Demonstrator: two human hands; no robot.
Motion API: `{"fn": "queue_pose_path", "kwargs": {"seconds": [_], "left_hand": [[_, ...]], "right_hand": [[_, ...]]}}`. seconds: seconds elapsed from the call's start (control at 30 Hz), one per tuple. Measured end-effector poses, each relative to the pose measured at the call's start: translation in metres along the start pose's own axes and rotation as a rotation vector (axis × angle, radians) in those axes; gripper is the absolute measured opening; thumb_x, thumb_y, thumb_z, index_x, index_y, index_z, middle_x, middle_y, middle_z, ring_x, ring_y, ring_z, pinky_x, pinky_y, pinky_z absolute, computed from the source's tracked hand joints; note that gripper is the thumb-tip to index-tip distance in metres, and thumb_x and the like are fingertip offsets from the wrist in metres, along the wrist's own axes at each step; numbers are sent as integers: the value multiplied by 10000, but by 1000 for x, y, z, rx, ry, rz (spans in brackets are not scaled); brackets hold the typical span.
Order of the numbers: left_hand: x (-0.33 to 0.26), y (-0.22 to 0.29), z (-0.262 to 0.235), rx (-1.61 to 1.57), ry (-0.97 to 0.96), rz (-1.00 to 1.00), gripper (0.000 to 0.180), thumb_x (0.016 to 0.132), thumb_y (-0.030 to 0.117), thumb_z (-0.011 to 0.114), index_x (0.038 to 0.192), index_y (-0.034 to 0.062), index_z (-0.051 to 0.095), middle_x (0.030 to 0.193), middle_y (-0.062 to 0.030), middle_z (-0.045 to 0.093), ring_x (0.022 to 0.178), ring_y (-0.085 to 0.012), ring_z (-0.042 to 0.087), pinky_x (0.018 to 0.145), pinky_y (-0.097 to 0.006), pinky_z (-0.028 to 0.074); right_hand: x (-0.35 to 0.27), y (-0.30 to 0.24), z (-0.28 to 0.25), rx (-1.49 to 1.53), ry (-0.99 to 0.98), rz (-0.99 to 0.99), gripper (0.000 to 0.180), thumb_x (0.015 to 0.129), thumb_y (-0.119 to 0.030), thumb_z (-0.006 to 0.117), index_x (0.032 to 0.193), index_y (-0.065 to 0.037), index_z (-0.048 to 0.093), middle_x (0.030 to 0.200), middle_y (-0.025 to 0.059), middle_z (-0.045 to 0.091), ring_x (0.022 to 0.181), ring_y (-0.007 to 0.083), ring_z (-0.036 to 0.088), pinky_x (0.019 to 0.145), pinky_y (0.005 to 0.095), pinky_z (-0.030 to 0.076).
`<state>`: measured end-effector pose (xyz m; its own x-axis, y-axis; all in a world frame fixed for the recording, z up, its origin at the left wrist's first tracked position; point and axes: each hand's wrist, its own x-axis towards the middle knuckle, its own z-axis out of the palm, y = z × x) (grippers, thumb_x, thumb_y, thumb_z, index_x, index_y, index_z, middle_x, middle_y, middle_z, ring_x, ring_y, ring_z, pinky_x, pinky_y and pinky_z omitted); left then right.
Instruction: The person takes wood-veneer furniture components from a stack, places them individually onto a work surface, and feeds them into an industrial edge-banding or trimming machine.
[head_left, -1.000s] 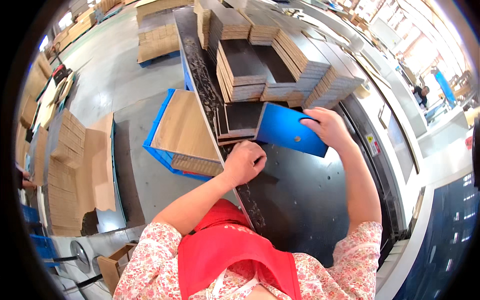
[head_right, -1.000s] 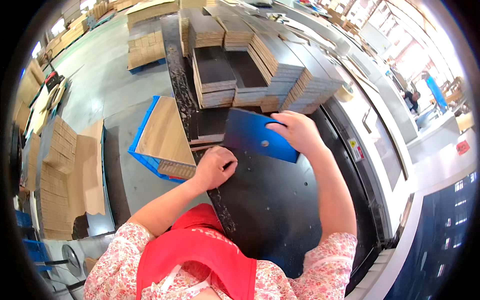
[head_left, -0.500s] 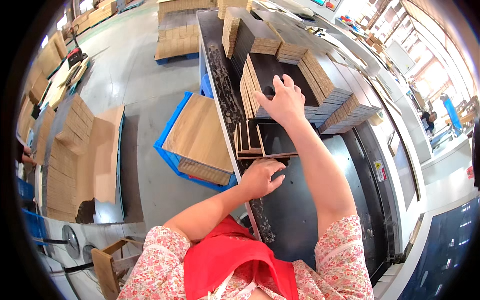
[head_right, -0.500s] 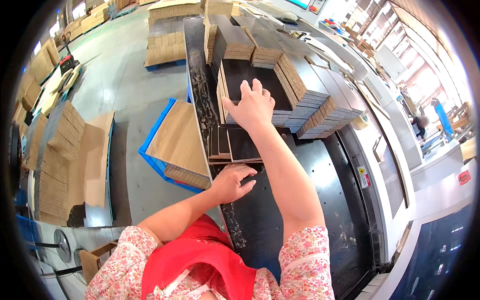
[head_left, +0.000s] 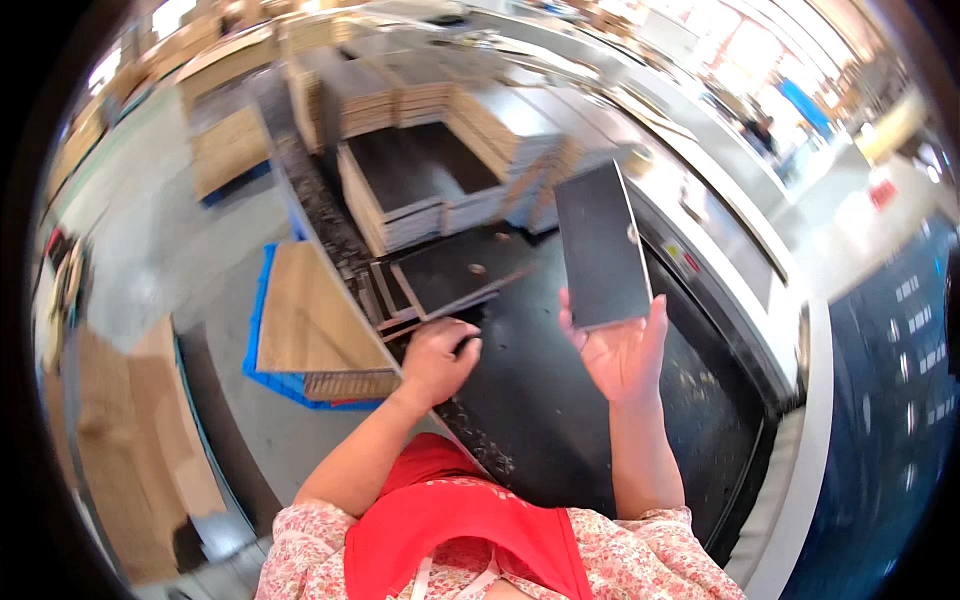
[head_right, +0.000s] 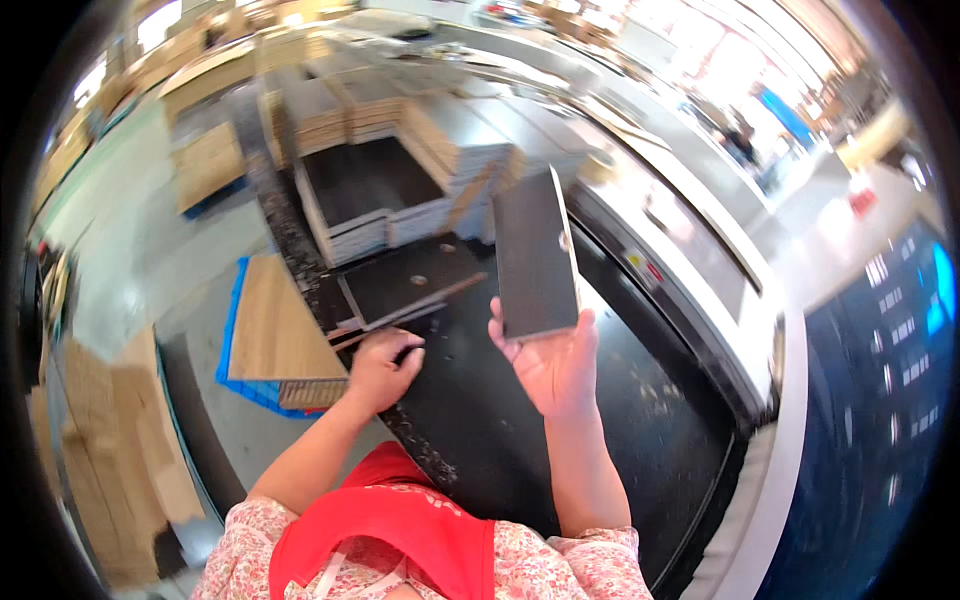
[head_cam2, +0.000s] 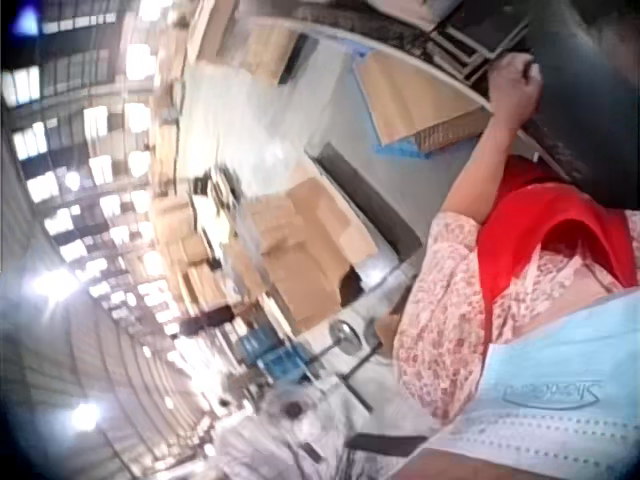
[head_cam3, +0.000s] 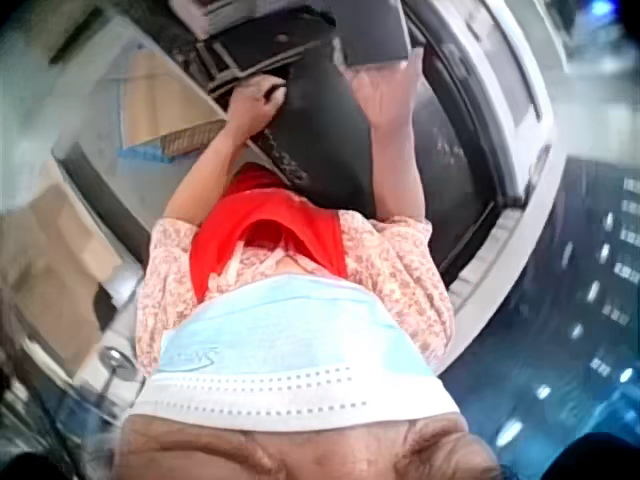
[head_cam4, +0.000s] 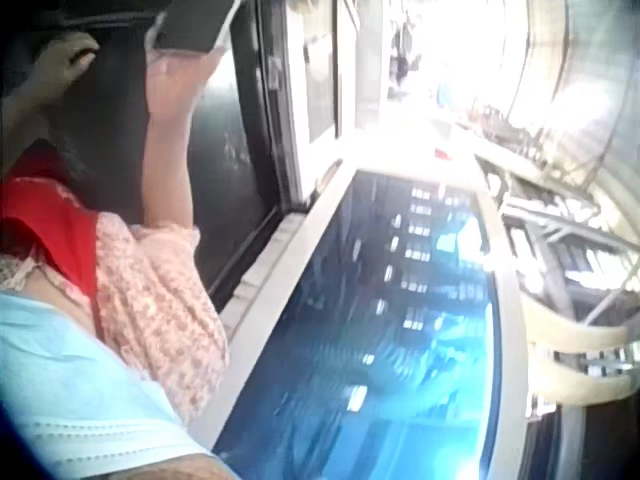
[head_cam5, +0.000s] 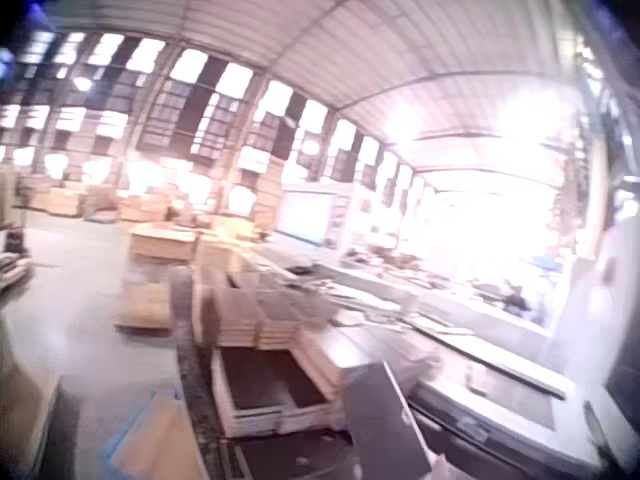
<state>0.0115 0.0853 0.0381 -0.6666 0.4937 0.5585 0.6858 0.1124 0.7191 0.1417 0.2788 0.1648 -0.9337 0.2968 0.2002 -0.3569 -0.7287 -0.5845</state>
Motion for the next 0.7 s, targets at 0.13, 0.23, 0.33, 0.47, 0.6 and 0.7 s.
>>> {"fn": "queue_pose_path", "kwargs": {"seconds": [0.13, 0.23, 0.33, 0.47, 0.6, 0.7], "left_hand": [[2, 1, 3, -8, -19, -18, 112, 846, 97, 713, 931, 24, 724, 933, -143, 728, 887, -314, 697, 828, -386, 534], [2, -2, 4, -15, -53, -16, 104, 859, 48, 708, 955, 11, 710, 956, -143, 721, 904, -301, 690, 845, -362, 525], [0, -8, 4, -14, -81, -27, 103, 880, 47, 700, 970, -3, 705, 971, -138, 715, 915, -282, 683, 855, -353, 522], [-1, -8, 4, -19, -132, -77, 112, 915, 43, 676, 1009, -14, 698, 1008, -119, 704, 951, -246, 666, 881, -336, 510], [-2, -10, 6, 24, -133, -54, 119, 923, 46, 664, 1021, -16, 690, 1023, -120, 702, 959, -255, 662, 890, -348, 509], [-3, -9, 5, 69, -157, -19, 121, 921, 42, 662, 1025, -13, 687, 1035, -127, 699, 968, -275, 658, 896, -364, 508]], "right_hand": [[-89, -19, -38, -42, 241, -136, 618, 960, -434, 640, 1434, -72, 480, 1383, 152, 574, 1293, 392, 545, 1103, 529, 451], [-143, -21, -69, -17, 430, -303, 596, 960, -427, 641, 1408, -62, 494, 1360, 151, 586, 1300, 387, 539, 1123, 532, 432], [-177, -17, -85, 60, 657, -458, 555, 1000, -390, 597, 1420, -52, 463, 1405, 160, 542, 1317, 383, 524, 1130, 529, 420], [-214, -18, -83, -24, 849, -135, 472, 1086, -386, 449, 1382, -20, 450, 1363, 223, 578, 1218, 344, 614, 981, 451, 535], [-242, -16, -64, -472, 945, 146, 304, 1066, -288, 529, 1122, -23, 666, 1019, 127, 747, 830, 162, 706, 763, 302, 575], [-260, -15, -67, -870, 1045, -14, 228, 1039, -179, 585, 1110, 12, 688, 936, 80, 746, 789, 110, 678, 732, 264, 551]]}}
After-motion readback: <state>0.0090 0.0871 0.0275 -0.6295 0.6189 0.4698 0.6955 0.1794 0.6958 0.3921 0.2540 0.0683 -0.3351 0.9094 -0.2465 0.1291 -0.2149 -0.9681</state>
